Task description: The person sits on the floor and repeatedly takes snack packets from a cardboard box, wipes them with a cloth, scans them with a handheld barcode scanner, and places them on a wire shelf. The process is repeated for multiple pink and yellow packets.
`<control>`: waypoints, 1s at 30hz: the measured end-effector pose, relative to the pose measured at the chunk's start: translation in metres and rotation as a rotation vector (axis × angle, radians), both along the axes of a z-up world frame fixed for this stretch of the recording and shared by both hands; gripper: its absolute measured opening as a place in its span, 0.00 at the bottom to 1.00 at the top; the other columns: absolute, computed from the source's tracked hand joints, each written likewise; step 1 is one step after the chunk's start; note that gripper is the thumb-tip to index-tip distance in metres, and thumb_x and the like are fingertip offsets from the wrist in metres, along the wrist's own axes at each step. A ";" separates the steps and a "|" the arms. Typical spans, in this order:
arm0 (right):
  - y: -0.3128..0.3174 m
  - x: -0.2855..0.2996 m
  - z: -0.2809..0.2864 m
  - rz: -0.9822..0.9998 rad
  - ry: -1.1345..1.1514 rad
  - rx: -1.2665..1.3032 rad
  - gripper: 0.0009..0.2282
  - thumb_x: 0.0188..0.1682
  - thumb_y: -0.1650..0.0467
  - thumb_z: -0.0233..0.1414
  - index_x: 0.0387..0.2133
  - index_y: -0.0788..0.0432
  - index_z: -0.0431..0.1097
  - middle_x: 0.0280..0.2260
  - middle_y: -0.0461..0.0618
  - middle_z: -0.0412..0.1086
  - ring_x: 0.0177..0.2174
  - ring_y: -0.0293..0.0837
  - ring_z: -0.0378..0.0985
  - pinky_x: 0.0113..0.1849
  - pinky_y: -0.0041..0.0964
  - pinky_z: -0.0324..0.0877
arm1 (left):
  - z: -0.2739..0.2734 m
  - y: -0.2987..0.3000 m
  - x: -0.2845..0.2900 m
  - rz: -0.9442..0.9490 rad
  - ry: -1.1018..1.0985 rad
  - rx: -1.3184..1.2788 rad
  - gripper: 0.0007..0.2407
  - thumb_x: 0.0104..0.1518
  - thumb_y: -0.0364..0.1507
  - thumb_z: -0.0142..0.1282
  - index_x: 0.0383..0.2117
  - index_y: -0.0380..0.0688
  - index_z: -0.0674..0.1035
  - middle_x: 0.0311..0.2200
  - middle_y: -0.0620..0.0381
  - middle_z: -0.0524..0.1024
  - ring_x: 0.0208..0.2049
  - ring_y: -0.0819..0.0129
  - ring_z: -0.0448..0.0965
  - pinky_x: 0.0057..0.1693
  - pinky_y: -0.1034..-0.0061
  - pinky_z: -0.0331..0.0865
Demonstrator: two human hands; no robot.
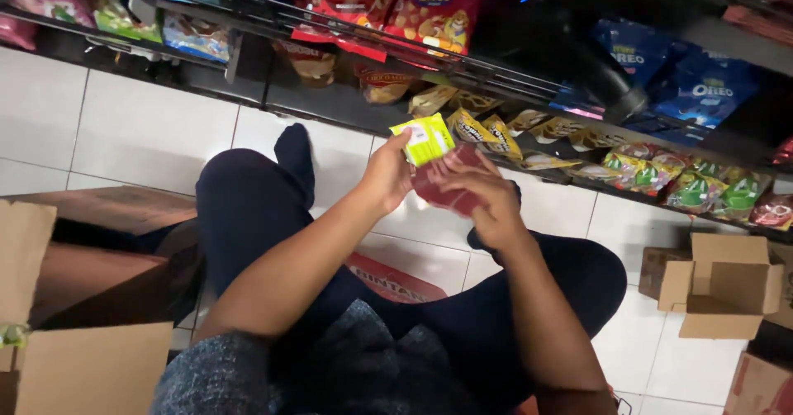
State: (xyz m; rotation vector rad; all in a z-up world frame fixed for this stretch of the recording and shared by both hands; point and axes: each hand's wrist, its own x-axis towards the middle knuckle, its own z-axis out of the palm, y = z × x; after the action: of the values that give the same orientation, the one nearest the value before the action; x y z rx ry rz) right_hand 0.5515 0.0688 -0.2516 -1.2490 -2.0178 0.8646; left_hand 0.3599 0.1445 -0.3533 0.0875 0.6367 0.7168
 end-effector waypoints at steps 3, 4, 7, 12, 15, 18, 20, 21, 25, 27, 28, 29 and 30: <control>-0.008 -0.005 -0.002 -0.087 0.341 -0.142 0.17 0.45 0.81 0.41 0.44 0.63 0.75 0.52 0.51 0.74 0.57 0.52 0.75 0.65 0.56 0.55 | -0.041 -0.007 0.009 0.029 0.091 -0.023 0.21 0.65 0.42 0.40 0.59 0.44 0.69 0.55 0.49 0.76 0.57 0.55 0.77 0.59 0.60 0.70; -0.008 -0.016 0.008 -0.082 0.342 -0.139 0.17 0.45 0.81 0.41 0.44 0.63 0.75 0.52 0.51 0.74 0.57 0.52 0.75 0.65 0.56 0.55 | -0.041 -0.015 0.012 0.034 0.092 -0.020 0.21 0.65 0.42 0.40 0.59 0.44 0.69 0.55 0.49 0.76 0.57 0.55 0.77 0.59 0.60 0.70; -0.007 -0.055 0.033 -0.202 0.508 -0.302 0.22 0.44 0.83 0.37 0.50 0.64 0.72 0.55 0.60 0.72 0.57 0.54 0.74 0.62 0.53 0.63 | -0.034 -0.048 0.017 0.056 0.121 0.037 0.22 0.66 0.43 0.41 0.59 0.39 0.71 0.52 0.47 0.78 0.54 0.57 0.79 0.59 0.64 0.71; -0.002 -0.140 0.035 0.075 0.347 0.295 0.22 0.54 0.58 0.46 0.61 0.49 0.66 0.66 0.59 0.58 0.68 0.60 0.56 0.70 0.62 0.38 | -0.124 -0.125 0.062 -0.243 0.907 0.579 0.26 0.61 0.40 0.49 0.65 0.48 0.60 0.48 0.54 0.69 0.41 0.62 0.68 0.50 0.74 0.65; 0.001 -0.181 0.054 0.414 -0.179 0.180 0.29 0.53 0.56 0.52 0.66 0.54 0.65 0.64 0.58 0.63 0.69 0.63 0.55 0.68 0.71 0.35 | -0.147 -0.141 0.082 -0.291 0.935 0.441 0.26 0.61 0.48 0.50 0.61 0.45 0.70 0.44 0.51 0.80 0.37 0.59 0.79 0.48 0.71 0.72; -0.003 -0.194 0.045 0.614 -0.055 0.161 0.29 0.47 0.55 0.57 0.60 0.57 0.68 0.65 0.71 0.57 0.65 0.71 0.54 0.61 0.70 0.37 | -0.087 -0.135 0.068 -0.171 0.417 0.077 0.23 0.65 0.45 0.48 0.57 0.40 0.73 0.40 0.47 0.79 0.36 0.59 0.77 0.47 0.66 0.70; -0.008 -0.174 0.032 0.546 -0.044 0.082 0.26 0.48 0.57 0.59 0.58 0.56 0.70 0.61 0.61 0.65 0.64 0.62 0.63 0.65 0.68 0.41 | -0.051 -0.120 0.055 -0.164 0.336 0.062 0.22 0.65 0.44 0.48 0.58 0.41 0.72 0.40 0.48 0.78 0.37 0.59 0.76 0.47 0.64 0.69; -0.010 -0.164 0.026 0.487 -0.024 -0.009 0.23 0.50 0.59 0.60 0.56 0.55 0.72 0.57 0.50 0.73 0.63 0.53 0.71 0.70 0.67 0.44 | -0.034 -0.113 0.048 -0.151 0.257 0.031 0.21 0.65 0.42 0.48 0.58 0.42 0.71 0.40 0.49 0.77 0.37 0.60 0.75 0.47 0.63 0.69; 0.003 -0.095 0.111 -0.050 -0.086 0.395 0.18 0.44 0.70 0.62 0.49 0.56 0.73 0.52 0.55 0.72 0.59 0.57 0.69 0.64 0.51 0.57 | 0.022 -0.077 0.026 -0.119 0.245 0.207 0.17 0.66 0.38 0.45 0.57 0.47 0.72 0.47 0.58 0.78 0.47 0.71 0.78 0.55 0.72 0.69; 0.018 -0.063 0.153 -0.442 -0.377 0.640 0.14 0.55 0.74 0.61 0.53 0.59 0.72 0.56 0.57 0.73 0.66 0.60 0.65 0.71 0.65 0.43 | 0.050 -0.058 0.017 -0.130 0.244 0.257 0.15 0.66 0.37 0.45 0.54 0.44 0.73 0.46 0.56 0.80 0.46 0.70 0.81 0.54 0.73 0.72; 0.026 -0.050 0.162 -0.447 -0.384 0.643 0.14 0.55 0.74 0.61 0.53 0.59 0.72 0.56 0.57 0.73 0.66 0.60 0.65 0.71 0.65 0.43 | 0.044 -0.050 0.014 -0.134 0.238 0.261 0.15 0.66 0.37 0.45 0.54 0.44 0.73 0.46 0.56 0.80 0.46 0.70 0.81 0.54 0.73 0.72; 0.035 -0.038 0.172 -0.481 -0.435 0.619 0.15 0.56 0.73 0.59 0.55 0.63 0.70 0.56 0.62 0.70 0.65 0.64 0.60 0.67 0.69 0.41 | 0.039 -0.041 0.011 -0.141 0.258 0.296 0.15 0.67 0.37 0.46 0.52 0.41 0.73 0.45 0.53 0.80 0.45 0.68 0.82 0.52 0.72 0.73; 0.043 -0.026 0.182 -0.515 -0.486 0.595 0.17 0.56 0.71 0.58 0.56 0.66 0.68 0.57 0.67 0.68 0.65 0.68 0.56 0.64 0.73 0.39 | 0.033 -0.033 0.008 -0.148 0.278 0.331 0.16 0.68 0.38 0.46 0.50 0.37 0.74 0.44 0.50 0.81 0.43 0.66 0.83 0.51 0.71 0.75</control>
State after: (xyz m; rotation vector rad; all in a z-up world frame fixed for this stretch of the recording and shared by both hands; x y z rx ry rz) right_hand 0.5257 0.1116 -0.0699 -1.5867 -1.9266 -0.2963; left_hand 0.3679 0.1118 -0.3201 0.5417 0.7625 0.6665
